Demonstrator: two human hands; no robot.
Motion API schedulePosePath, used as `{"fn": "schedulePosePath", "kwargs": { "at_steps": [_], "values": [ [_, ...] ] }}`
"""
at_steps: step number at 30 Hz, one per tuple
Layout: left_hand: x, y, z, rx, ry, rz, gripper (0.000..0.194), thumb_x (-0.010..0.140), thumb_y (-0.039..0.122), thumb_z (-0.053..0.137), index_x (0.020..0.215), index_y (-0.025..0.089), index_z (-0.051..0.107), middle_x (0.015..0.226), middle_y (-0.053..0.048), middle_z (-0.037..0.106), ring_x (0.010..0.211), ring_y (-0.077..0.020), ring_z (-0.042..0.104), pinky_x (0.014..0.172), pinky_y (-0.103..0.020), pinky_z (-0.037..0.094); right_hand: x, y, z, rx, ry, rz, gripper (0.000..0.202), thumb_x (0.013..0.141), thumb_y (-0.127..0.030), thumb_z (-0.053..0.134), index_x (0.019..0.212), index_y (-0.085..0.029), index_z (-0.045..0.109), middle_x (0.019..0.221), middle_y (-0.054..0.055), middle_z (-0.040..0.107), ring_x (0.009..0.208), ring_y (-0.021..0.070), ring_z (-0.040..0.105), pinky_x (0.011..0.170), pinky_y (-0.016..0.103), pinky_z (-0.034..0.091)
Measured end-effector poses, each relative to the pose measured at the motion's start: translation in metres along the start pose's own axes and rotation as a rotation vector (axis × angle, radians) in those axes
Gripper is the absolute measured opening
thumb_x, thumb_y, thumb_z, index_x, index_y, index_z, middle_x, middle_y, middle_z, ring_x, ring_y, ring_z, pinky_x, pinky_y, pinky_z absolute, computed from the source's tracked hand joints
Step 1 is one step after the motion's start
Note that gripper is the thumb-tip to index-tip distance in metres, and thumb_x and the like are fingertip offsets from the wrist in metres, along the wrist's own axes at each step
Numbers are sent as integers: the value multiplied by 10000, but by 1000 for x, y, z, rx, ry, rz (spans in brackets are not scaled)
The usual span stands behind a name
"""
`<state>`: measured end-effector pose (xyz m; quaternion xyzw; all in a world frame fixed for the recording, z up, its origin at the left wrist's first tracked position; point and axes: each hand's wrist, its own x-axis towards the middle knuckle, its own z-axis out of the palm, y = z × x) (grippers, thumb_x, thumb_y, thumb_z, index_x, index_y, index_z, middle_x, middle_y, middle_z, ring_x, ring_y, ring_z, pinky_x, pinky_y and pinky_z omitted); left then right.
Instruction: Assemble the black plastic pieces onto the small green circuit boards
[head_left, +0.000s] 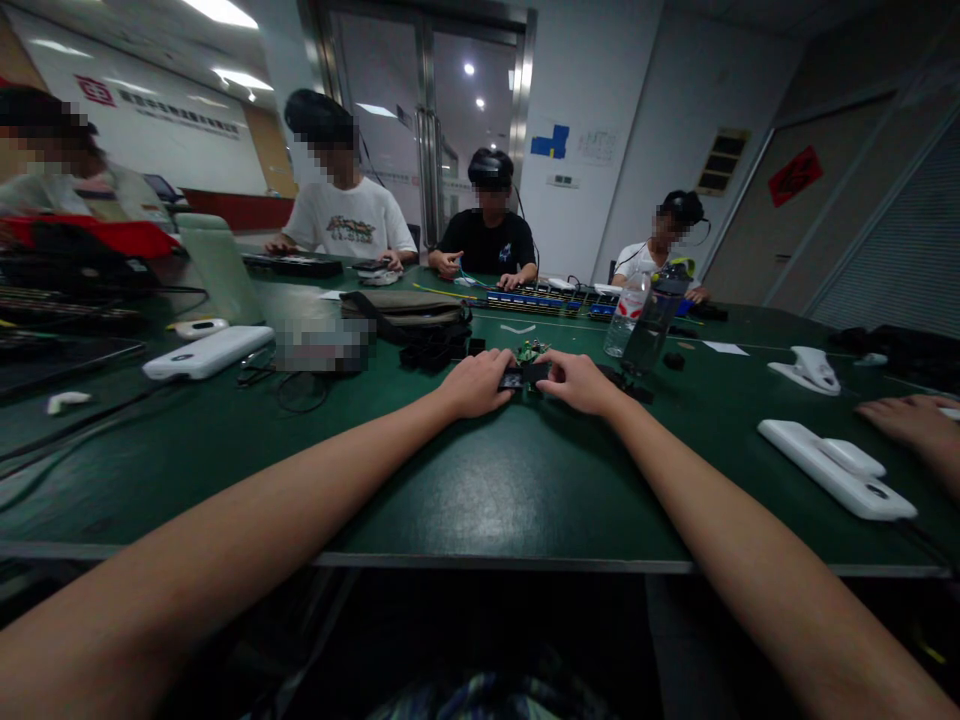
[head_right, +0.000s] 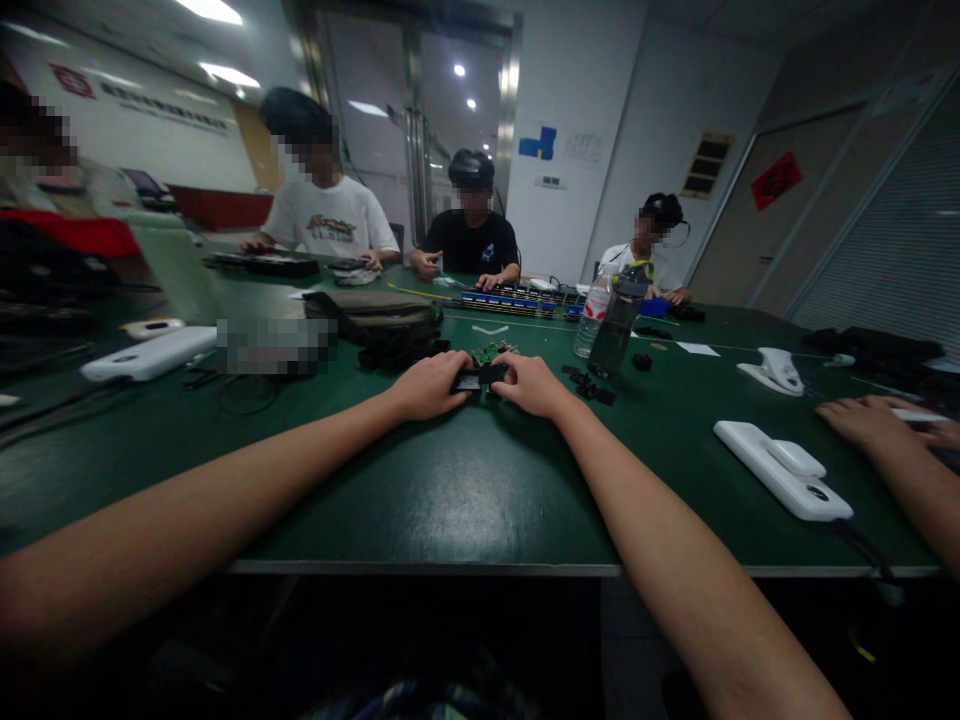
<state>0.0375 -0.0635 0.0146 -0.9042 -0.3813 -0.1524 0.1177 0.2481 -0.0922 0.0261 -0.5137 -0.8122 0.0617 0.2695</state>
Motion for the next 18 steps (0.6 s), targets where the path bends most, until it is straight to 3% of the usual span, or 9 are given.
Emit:
{"fn": "schedulePosePath", "kwargs": {
  "at_steps": [13, 18],
  "values": [
    [1, 0, -1, -33, 1, -2, 373, 806, 302, 539, 1149, 176, 467, 1088, -110, 615, 993, -264, 608, 837, -374, 481, 0, 8, -2, -150, 112, 128, 284, 805, -271, 669, 1073, -176, 668, 713, 5, 666, 663, 165, 591, 678, 272, 404],
    [0, 0, -1, -26, 0, -12, 401, 796, 309, 547, 1168, 181, 466, 1105, -115, 603, 1026, -276, 600, 849, -384, 484, 2, 8, -3, -138, 165, 94, 290, 809, -243, 661, 1090, -174, 664, 877, 50, 694, 764, 177, 612, 753, 286, 438]
  ]
}}
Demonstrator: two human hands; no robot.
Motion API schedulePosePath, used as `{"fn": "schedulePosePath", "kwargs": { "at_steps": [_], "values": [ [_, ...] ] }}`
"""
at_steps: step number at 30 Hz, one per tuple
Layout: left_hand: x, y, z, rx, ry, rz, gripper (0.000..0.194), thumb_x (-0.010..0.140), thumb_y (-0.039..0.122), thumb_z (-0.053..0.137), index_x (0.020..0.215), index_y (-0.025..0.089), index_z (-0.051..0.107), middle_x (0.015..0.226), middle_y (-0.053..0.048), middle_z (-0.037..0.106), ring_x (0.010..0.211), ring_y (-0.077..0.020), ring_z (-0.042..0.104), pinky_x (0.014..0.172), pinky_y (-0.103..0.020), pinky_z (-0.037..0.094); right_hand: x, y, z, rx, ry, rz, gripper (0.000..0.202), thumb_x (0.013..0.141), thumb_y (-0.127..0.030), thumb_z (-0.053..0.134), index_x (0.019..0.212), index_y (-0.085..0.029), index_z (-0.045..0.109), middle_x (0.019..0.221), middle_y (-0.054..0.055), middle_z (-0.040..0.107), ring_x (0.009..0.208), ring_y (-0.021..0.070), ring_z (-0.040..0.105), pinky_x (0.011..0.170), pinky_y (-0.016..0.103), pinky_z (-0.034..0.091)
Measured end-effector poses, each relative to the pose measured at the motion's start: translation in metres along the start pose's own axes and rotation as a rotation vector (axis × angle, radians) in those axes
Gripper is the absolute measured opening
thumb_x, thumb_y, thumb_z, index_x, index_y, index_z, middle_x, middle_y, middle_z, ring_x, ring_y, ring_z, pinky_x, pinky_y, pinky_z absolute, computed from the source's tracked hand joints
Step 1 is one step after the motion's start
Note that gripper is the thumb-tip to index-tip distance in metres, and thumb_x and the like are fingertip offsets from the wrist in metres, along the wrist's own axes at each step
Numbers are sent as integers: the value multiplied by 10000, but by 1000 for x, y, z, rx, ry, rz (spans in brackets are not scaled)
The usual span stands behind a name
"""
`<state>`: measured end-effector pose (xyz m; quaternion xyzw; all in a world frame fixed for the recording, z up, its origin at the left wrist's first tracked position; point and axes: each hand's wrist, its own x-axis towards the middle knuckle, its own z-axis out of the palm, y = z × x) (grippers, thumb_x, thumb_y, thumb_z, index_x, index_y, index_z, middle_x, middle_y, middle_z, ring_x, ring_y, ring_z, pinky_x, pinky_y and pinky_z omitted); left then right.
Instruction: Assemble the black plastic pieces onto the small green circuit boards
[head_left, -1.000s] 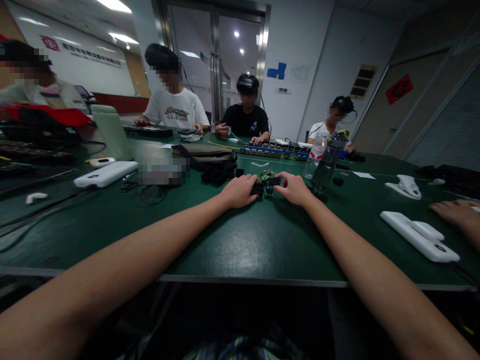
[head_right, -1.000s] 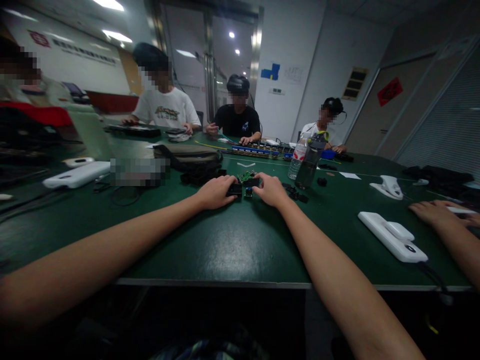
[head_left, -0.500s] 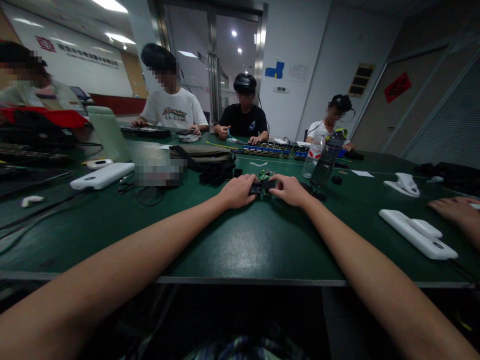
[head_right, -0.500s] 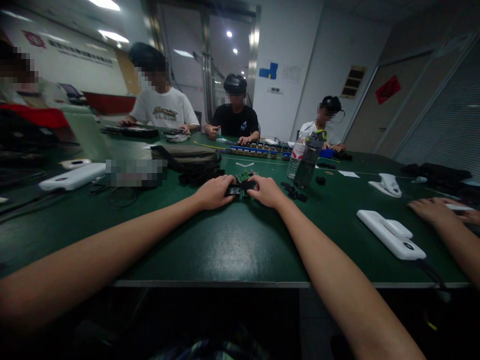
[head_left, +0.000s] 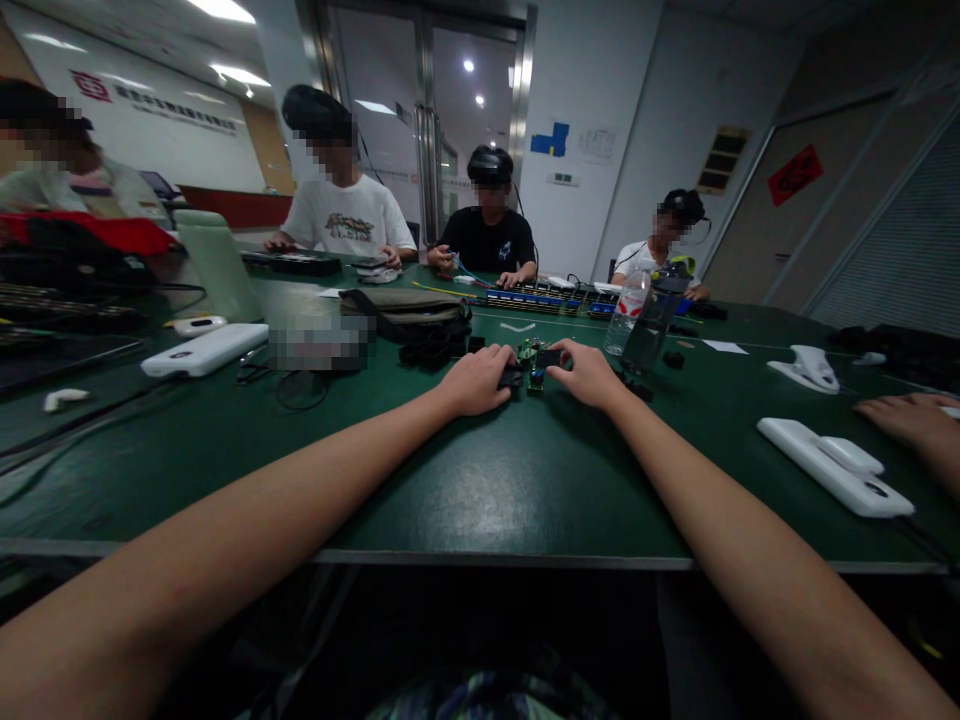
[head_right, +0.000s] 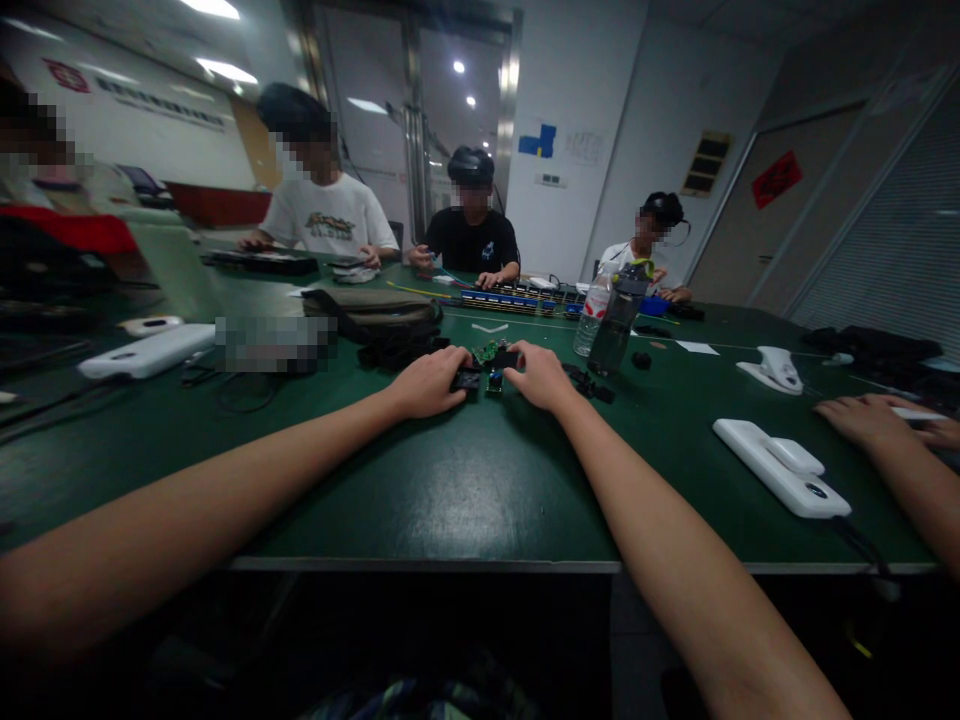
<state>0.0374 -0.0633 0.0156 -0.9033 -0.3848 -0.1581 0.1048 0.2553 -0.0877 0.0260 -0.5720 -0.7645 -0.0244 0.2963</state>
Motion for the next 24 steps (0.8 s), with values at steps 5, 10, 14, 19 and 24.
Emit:
{"fn": "schedulePosePath", "kwargs": {
  "at_steps": [5, 10, 14, 19, 24],
  "values": [
    [0, -1, 0, 13, -7, -2, 398, 792, 306, 555, 1162, 189, 462, 1110, -104, 598, 1017, -261, 601, 851, -369, 487, 0, -1, -1, 31, -24, 9, 286, 823, -230, 648, 1100, -159, 656, 996, 88, 705, 821, 187, 625, 812, 308, 456],
    [0, 2, -2, 24, -4, -8, 382, 796, 303, 554, 1148, 183, 469, 1119, -110, 596, 1016, -264, 595, 849, -372, 488, -1, -4, -1, 126, -83, -72, 299, 856, -243, 626, 1143, -157, 631, 1030, 82, 702, 773, 164, 621, 799, 302, 460],
    [0, 2, -2, 33, -11, -31, 384, 796, 305, 557, 1152, 185, 477, 1112, -110, 602, 1012, -262, 597, 846, -367, 486, -1, -5, 0, 178, -119, -120, 298, 854, -228, 621, 1145, -165, 623, 953, 53, 700, 818, 166, 625, 803, 292, 452],
    [-1, 2, -1, 34, -13, -46, 388, 804, 315, 539, 1162, 174, 485, 1113, -127, 609, 995, -277, 598, 836, -387, 487, -2, -5, -1, 199, -174, -150, 285, 825, -200, 637, 1108, -170, 633, 960, 49, 694, 860, 168, 630, 816, 290, 454],
    [-1, 2, -1, 43, -28, -62, 386, 814, 319, 534, 1165, 167, 481, 1115, -129, 615, 1002, -277, 604, 839, -384, 491, -2, -7, -2, 241, -133, -141, 331, 833, -232, 624, 1154, -151, 613, 967, 62, 695, 854, 177, 634, 810, 300, 465]
  ]
}}
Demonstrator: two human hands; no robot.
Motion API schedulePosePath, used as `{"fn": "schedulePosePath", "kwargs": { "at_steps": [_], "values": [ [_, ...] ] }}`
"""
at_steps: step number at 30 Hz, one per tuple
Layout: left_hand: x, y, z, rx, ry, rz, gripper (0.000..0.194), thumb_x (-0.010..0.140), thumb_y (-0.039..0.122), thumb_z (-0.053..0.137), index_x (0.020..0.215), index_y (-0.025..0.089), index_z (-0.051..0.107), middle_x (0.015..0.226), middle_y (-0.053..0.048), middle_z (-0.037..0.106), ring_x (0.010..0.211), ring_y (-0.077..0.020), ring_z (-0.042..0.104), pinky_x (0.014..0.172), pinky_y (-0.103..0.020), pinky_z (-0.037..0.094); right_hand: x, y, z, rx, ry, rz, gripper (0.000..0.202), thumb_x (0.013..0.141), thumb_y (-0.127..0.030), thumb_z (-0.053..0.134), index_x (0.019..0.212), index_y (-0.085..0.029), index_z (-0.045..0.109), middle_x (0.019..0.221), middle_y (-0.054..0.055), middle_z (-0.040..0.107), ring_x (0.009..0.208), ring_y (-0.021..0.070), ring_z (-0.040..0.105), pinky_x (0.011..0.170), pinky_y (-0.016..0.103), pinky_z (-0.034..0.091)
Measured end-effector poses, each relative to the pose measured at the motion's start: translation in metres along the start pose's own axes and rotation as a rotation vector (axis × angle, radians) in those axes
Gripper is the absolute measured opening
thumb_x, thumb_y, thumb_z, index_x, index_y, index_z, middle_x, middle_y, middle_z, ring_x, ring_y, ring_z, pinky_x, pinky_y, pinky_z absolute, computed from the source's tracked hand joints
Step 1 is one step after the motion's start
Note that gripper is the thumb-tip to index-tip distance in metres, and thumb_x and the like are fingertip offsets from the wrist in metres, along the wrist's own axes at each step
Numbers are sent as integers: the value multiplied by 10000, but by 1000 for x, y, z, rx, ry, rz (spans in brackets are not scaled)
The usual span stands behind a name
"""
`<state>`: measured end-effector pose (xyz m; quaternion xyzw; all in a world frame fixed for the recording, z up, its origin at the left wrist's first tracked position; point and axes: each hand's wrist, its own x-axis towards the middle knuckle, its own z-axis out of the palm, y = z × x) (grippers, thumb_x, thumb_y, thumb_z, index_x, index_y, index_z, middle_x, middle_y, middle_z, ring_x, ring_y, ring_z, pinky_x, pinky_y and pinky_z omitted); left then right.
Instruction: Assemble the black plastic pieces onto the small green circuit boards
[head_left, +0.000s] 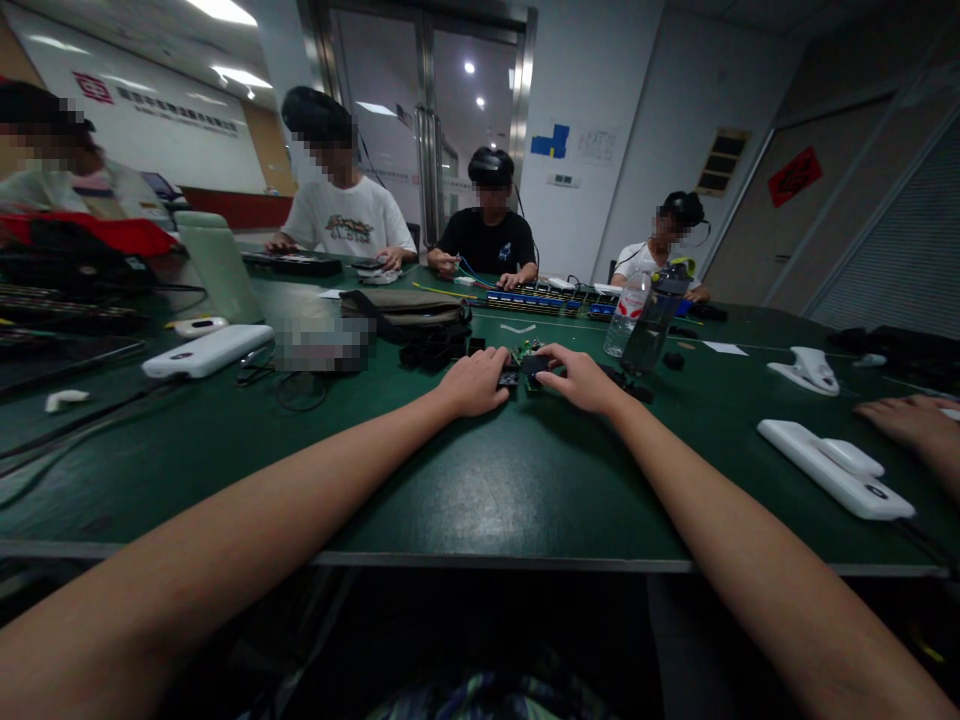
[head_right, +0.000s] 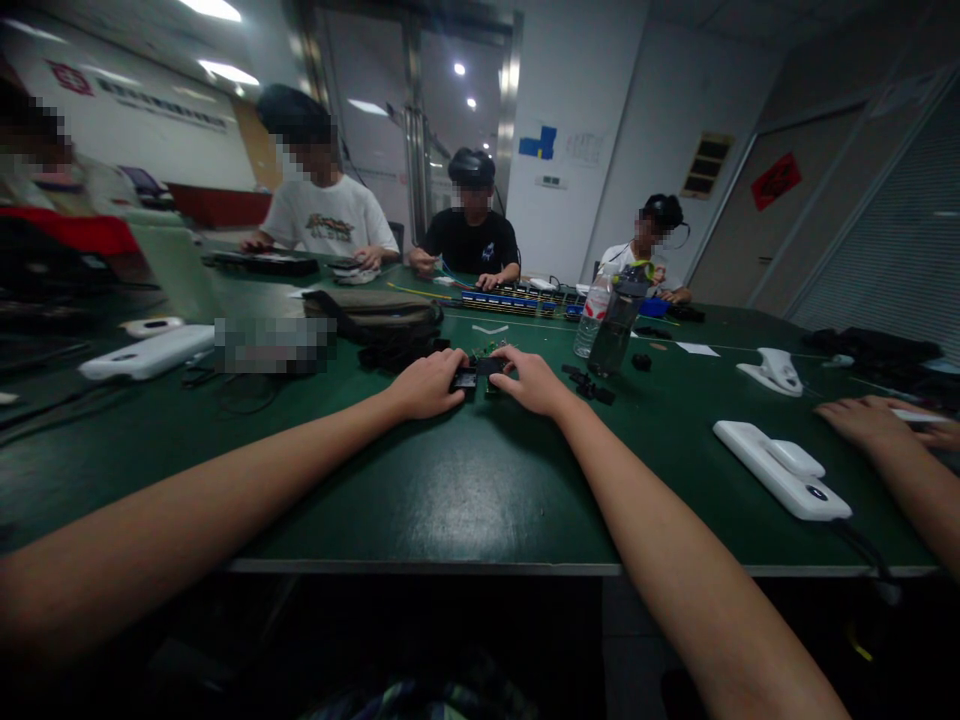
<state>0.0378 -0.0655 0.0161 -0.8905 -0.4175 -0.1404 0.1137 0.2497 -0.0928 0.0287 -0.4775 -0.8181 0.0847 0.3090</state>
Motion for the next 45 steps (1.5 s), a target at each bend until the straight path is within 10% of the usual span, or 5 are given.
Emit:
{"fn": "schedulePosePath", "kwargs": {
  "at_steps": [45],
  "values": [
    [3, -3, 6, 7, -96, -23, 473, 885, 376, 475, 1304, 157, 460, 1180, -142, 612, 1079, -290, 608, 910, -404, 493, -1, -2, -2, -70, -169, -70, 341, 839, -285, 650, 1169, -209, 691, 1110, 61, 725, 1025, 234, 670, 913, 337, 476]
  ]
}}
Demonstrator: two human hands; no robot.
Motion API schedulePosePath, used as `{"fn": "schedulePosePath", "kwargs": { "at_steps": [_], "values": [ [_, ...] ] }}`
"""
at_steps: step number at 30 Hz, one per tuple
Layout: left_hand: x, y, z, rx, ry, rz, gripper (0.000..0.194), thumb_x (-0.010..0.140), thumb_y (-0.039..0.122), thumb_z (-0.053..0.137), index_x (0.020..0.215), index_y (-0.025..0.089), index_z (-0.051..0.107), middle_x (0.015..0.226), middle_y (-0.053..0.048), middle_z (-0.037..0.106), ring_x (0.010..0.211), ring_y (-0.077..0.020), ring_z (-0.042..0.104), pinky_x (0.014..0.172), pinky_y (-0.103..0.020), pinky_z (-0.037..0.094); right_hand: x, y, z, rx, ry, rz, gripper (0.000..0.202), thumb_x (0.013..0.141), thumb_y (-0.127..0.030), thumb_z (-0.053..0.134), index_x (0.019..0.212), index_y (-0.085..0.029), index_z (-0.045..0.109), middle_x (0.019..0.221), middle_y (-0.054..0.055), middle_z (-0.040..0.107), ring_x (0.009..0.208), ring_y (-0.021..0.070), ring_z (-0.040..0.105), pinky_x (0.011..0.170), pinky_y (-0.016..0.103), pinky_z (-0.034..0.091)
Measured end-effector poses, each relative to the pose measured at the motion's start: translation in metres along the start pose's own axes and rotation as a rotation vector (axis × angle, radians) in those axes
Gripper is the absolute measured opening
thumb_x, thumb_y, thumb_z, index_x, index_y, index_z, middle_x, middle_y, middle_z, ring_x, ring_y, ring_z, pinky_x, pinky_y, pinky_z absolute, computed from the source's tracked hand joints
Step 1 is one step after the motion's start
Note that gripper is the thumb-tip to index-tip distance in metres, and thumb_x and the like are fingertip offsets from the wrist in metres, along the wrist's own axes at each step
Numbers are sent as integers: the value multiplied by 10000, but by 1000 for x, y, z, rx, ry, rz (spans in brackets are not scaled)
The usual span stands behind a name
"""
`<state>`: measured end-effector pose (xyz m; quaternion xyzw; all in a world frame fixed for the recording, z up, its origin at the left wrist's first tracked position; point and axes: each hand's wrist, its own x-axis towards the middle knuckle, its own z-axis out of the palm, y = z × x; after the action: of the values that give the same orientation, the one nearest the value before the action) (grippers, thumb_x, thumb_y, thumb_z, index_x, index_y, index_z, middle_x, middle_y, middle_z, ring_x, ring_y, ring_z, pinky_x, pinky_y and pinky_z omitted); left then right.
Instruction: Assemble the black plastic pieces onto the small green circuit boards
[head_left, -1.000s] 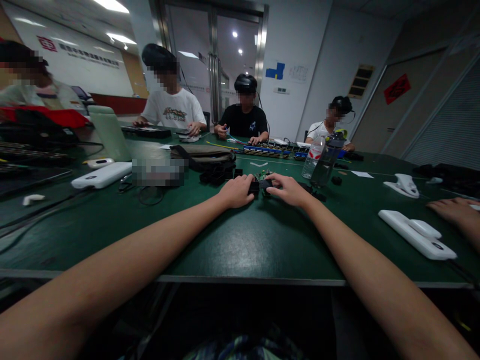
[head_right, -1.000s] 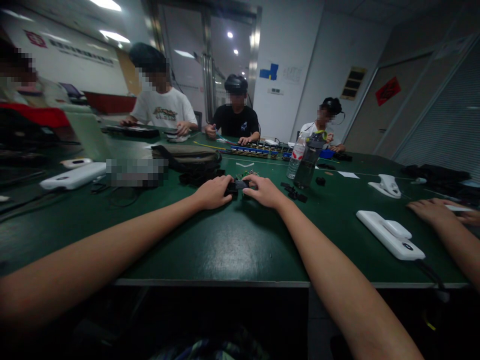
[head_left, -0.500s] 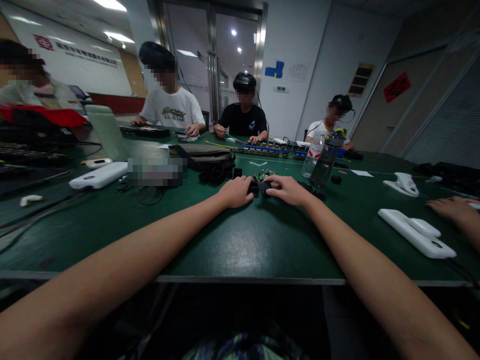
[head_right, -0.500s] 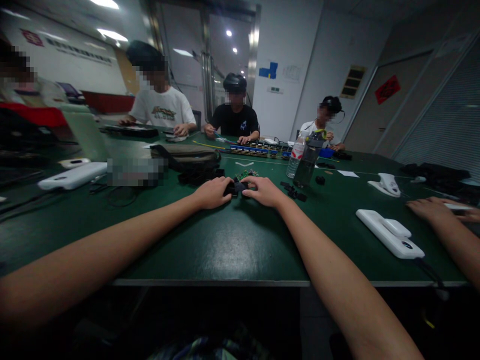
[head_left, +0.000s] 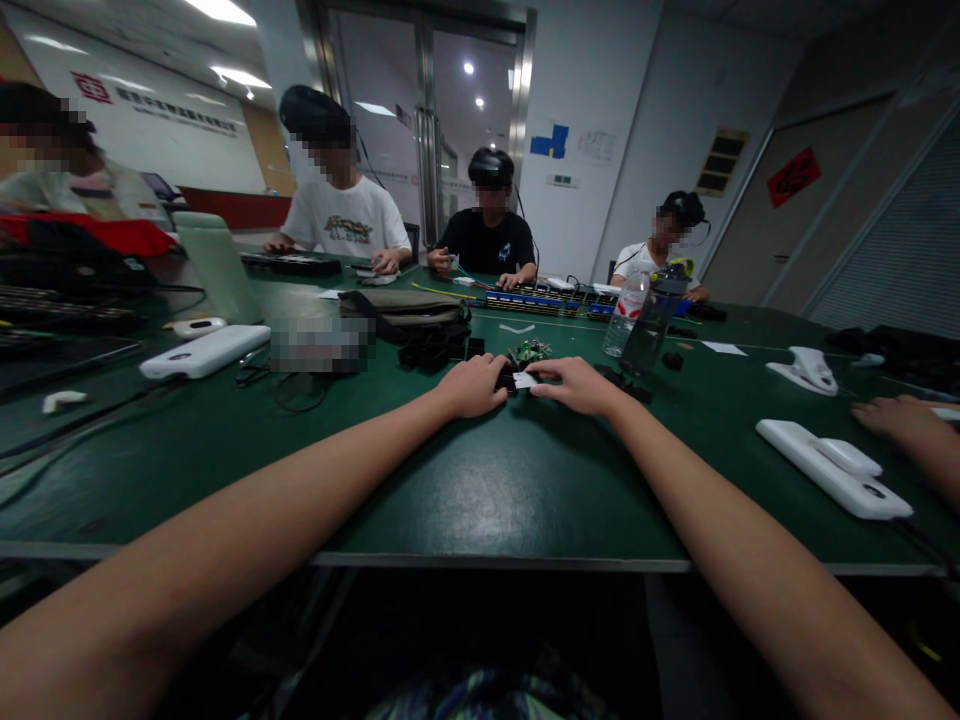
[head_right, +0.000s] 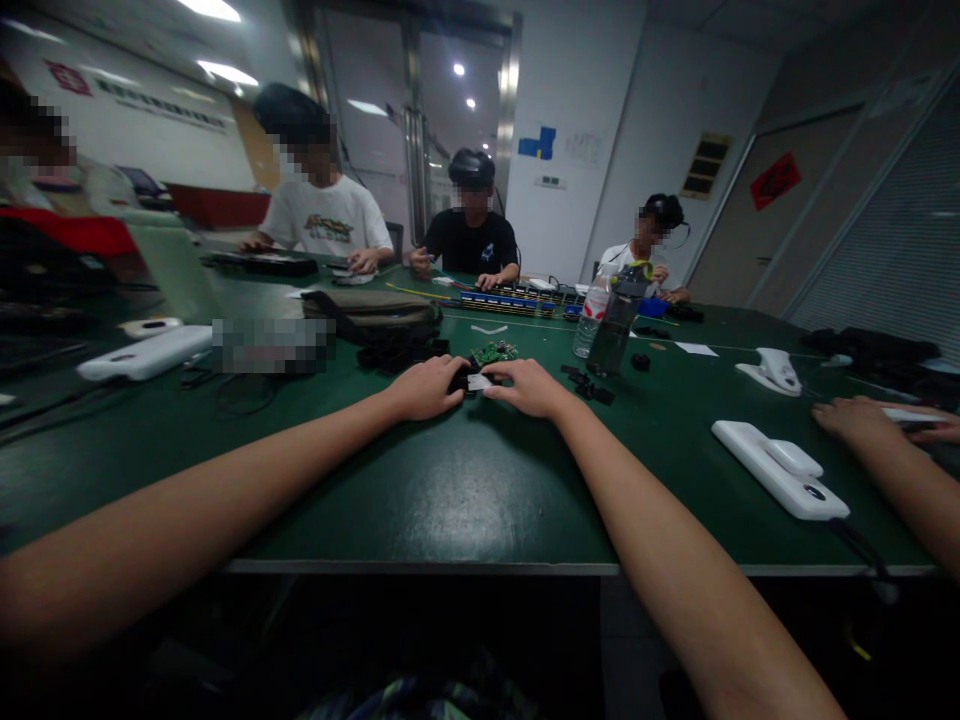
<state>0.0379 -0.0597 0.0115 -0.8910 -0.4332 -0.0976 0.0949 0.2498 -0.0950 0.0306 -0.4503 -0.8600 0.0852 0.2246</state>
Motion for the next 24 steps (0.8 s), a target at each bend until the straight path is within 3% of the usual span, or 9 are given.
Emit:
{"fn": "schedulePosePath", "kwargs": {
  "at_steps": [5, 24],
  "values": [
    [0, 0, 2, 4, 3, 10, 468, 890, 382, 465, 1304, 164, 458, 1178, -138, 614, 1080, -285, 609, 909, -398, 492, -1, 1, 3, -60, -90, 24, 338, 824, -292, 678, 1154, -222, 704, 1059, 54, 736, 976, 220, 679, 880, 315, 476],
    [-1, 0, -1, -3, -6, 12, 457, 881, 365, 476, 1289, 157, 466, 1183, -141, 607, 1075, -285, 599, 906, -397, 486, 2, 2, 6, 29, 61, 41, 312, 797, -271, 698, 1101, -206, 720, 1063, 66, 732, 935, 217, 678, 880, 364, 507]
  ]
}}
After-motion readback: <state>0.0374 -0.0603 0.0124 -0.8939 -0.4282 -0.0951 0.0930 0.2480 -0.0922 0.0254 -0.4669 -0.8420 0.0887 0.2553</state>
